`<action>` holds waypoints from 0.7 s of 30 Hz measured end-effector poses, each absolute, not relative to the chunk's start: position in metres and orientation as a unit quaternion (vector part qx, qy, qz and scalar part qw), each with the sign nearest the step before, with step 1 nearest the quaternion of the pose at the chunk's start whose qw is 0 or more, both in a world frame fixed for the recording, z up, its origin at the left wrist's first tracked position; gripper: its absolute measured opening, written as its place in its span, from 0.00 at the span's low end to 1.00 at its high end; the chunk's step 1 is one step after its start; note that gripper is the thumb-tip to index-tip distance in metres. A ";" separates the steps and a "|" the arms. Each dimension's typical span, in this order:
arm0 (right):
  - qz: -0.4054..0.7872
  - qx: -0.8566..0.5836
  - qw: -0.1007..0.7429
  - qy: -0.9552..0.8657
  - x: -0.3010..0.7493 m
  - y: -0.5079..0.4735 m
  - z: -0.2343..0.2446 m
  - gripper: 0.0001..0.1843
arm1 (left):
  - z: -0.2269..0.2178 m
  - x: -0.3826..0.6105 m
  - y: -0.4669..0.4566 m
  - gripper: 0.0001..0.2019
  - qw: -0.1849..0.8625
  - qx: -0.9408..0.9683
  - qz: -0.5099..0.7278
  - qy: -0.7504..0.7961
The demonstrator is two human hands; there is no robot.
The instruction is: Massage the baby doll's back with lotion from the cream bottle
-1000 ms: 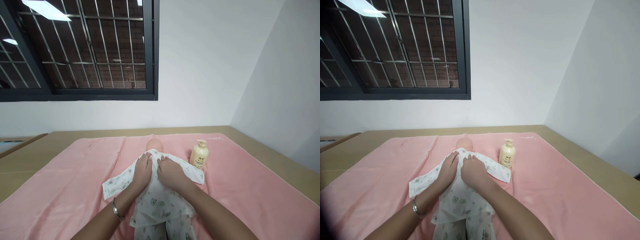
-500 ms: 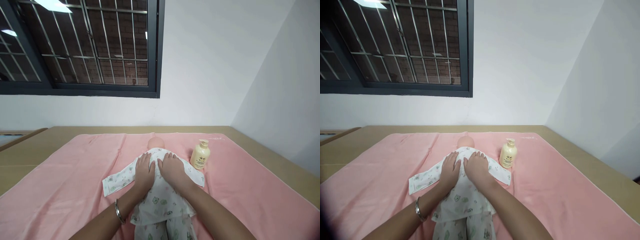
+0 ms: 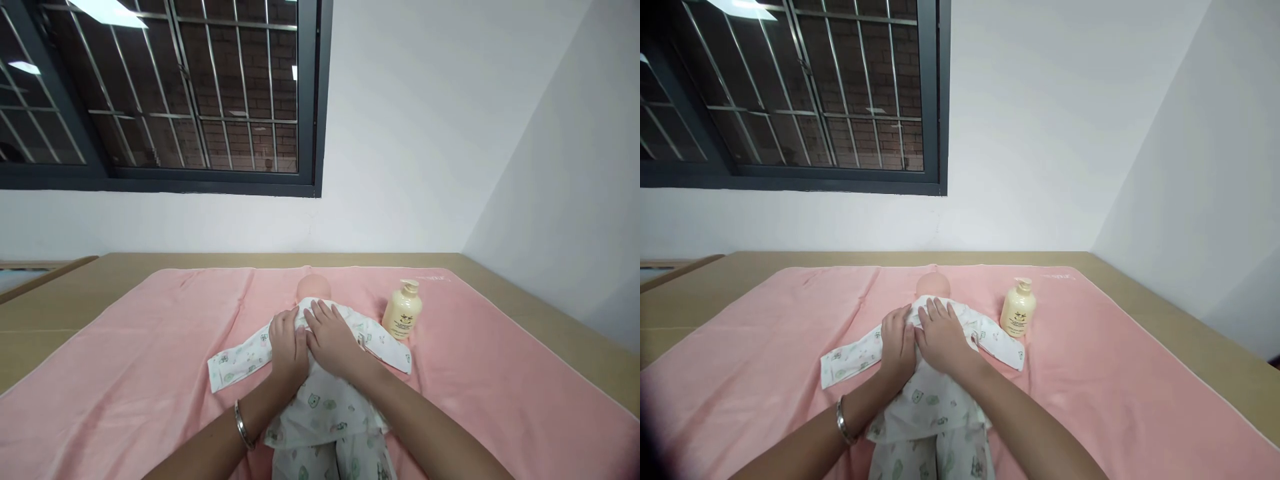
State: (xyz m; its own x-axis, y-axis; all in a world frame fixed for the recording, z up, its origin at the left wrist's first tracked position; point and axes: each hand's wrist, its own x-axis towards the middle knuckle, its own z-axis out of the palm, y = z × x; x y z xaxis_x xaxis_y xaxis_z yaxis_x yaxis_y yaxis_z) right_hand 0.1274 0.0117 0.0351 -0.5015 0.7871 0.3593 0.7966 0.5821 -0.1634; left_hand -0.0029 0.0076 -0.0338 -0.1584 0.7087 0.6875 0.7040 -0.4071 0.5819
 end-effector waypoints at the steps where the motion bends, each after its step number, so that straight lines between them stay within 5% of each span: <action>1: -0.001 -0.456 0.198 -0.868 0.127 0.012 0.033 0.25 | -0.035 -0.003 0.007 0.22 -0.003 0.648 0.537 0.540; 21: 0.010 -0.444 0.268 -0.855 0.134 0.001 0.021 0.23 | -0.036 -0.003 0.013 0.19 0.103 0.597 0.557 0.569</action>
State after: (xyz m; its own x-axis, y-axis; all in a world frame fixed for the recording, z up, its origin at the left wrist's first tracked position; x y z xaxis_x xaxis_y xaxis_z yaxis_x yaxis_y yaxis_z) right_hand 0.1344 0.0013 0.0209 -0.4613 0.7653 0.4490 0.7543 0.6047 -0.2557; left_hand -0.0031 0.0127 -0.0360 -0.2669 0.7933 0.5472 0.5646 -0.3315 0.7559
